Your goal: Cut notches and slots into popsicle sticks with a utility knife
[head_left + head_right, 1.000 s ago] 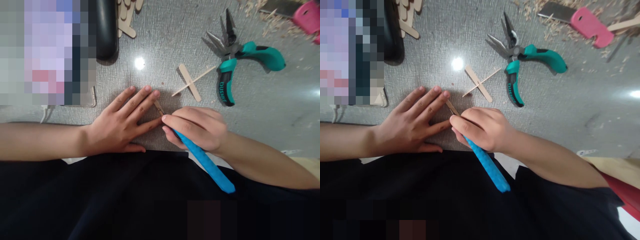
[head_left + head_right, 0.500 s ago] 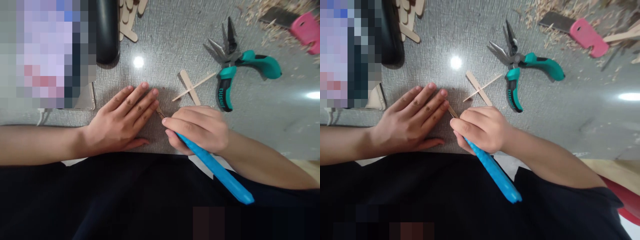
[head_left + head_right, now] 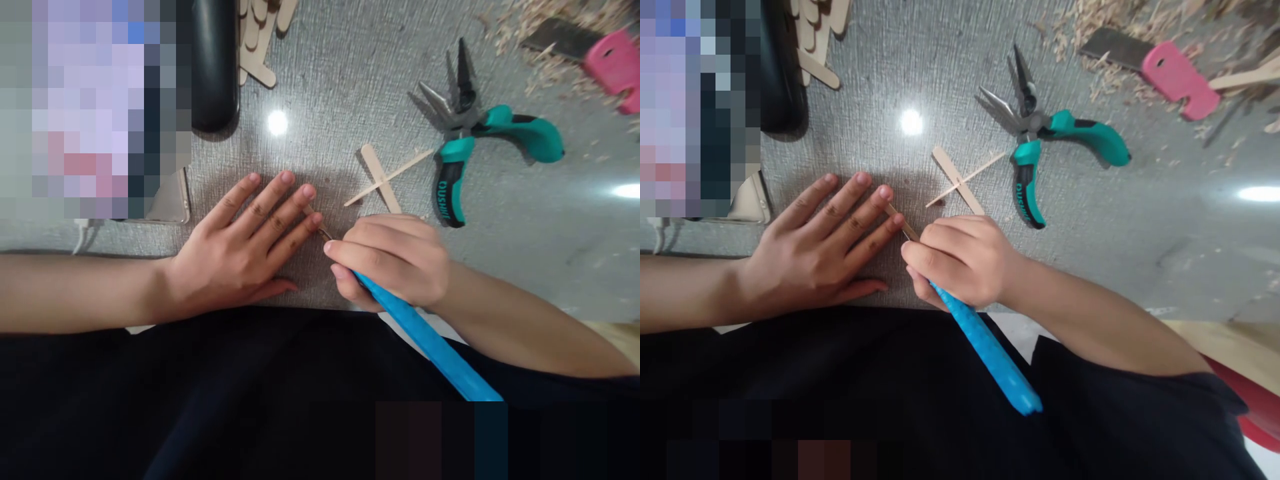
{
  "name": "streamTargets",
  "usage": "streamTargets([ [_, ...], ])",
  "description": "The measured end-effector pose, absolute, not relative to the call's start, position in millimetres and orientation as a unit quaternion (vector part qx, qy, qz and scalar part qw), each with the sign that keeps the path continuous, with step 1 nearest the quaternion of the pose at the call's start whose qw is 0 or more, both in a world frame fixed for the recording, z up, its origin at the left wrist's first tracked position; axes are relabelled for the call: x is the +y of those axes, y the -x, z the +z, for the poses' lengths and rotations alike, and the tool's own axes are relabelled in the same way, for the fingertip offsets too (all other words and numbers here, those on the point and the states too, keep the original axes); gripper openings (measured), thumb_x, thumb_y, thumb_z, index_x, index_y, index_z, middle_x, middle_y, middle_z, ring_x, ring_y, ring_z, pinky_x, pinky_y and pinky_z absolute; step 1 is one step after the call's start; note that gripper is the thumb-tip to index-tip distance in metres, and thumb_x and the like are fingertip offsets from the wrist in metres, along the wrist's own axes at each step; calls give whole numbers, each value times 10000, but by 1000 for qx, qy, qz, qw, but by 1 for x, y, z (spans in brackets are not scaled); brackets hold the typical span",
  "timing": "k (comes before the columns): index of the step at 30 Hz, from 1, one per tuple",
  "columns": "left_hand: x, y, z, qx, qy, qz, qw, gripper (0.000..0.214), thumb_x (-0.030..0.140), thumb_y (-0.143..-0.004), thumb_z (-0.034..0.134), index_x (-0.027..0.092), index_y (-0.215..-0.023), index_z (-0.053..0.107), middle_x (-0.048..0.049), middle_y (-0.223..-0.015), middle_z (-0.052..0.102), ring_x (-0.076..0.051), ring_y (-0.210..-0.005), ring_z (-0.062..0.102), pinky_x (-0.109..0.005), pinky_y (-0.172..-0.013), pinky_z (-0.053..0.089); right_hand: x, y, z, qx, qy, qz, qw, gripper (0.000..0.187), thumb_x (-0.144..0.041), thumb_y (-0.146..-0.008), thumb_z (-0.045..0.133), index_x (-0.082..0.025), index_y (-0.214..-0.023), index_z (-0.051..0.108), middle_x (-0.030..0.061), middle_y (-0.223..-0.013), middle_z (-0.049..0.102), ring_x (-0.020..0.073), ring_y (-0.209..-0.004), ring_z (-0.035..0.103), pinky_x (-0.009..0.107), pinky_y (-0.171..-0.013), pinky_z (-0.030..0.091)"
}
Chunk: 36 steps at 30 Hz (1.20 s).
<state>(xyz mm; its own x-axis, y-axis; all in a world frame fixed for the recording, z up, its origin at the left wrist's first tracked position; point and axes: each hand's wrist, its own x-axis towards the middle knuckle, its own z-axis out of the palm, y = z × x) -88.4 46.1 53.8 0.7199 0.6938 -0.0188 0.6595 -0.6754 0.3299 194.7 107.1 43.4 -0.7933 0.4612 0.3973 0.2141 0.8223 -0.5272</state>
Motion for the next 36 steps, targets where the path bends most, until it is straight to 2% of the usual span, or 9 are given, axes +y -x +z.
streamTargets([
  [1, 46, 88, 54, 372, -912, 51, 165, 943, 673, -1112, 609, 131, -1832, 333, -210, -1884, 424, -437, -1764, 426, -644, -1441, 447, 107, -197, 42, -920, 176, 231, 262, 103, -275, -1125, 627, -212, -1171, 695, 24, -831, 723, 183, -684, 690, 340, -622, 613],
  [5, 47, 88, 55, 373, -910, 40, 175, 967, 668, -1104, 631, 139, -1843, 302, -218, -1896, 389, -444, -1776, 391, -658, -1451, 425, 104, -204, 40, -920, 168, 240, 259, 543, -666, -1199, 506, -165, -1250, 709, 39, -824, 735, 205, -678, 713, 365, -581, 585],
  [6, 47, 88, 55, 373, -910, 37, 177, 979, 672, -1100, 638, 138, -1845, 296, -218, -1901, 379, -445, -1779, 381, -655, -1457, 416, 102, -205, 40, -919, 175, 241, 257, 551, -659, -1204, 495, -155, -1264, 709, 44, -835, 745, 204, -683, 721, 363, -587, 588],
  [10, 48, 89, 56, 374, -909, 18, 184, 993, 687, -1112, 613, 165, -1870, 237, -199, -1925, 323, -430, -1801, 323, -642, -1480, 369, 97, -206, 42, -922, 197, 222, 250, 236, -340, -1154, 591, -178, -1278, 711, 52, -901, 791, 191, -717, 748, 334, -630, 615],
  [12, 48, 90, 56, 365, -916, 3, 168, 980, 681, -1136, 575, 139, -1870, 216, -211, -1926, 306, -430, -1803, 312, -638, -1477, 363, 96, -206, 43, -924, 194, 212, 253, 192, -277, -1113, 614, -196, -1257, 712, 50, -897, 797, 189, -726, 757, 321, -646, 629],
  [16, 47, 91, 57, 359, -923, -1, 139, 946, 668, -1171, 491, 103, -1868, 191, -225, -1922, 291, -424, -1801, 298, -622, -1489, 317, 96, -204, 42, -925, 192, 200, 260, 168, -261, -1095, 633, -208, -1234, 711, 42, -884, 796, 184, -721, 764, 303, -658, 646],
  [20, 46, 90, 56, 369, -923, 21, 102, 864, 675, -1176, 456, 103, -1816, 362, -200, -1882, 406, -391, -1766, 388, -537, -1518, 263, 97, -205, 40, -918, 193, 207, 279, 204, -256, -1094, 649, -171, -1268, 712, 58, -939, 808, 184, -761, 785, 296, -668, 669],
  [27, 49, 91, 58, 387, -895, 47, 215, 937, 679, -1129, 586, 196, -1865, 265, -182, -1908, 377, -412, -1784, 370, -622, -1489, 369, 96, -217, 50, -905, 197, 266, 266, 255, -246, -1088, 656, -224, -1339, 696, 58, -998, 826, 200, -803, 810, 313, -675, 704],
  [36, 52, 90, 60, 379, -900, 19, 214, 918, 672, -1131, 589, 198, -1853, 278, -209, -1903, 376, -434, -1776, 376, -669, -1458, 404, 96, -211, 44, -913, 194, 236, 270, 259, -252, -1086, 666, -192, -1338, 674, 54, -954, 814, 180, -745, 775, 293, -631, 674],
])
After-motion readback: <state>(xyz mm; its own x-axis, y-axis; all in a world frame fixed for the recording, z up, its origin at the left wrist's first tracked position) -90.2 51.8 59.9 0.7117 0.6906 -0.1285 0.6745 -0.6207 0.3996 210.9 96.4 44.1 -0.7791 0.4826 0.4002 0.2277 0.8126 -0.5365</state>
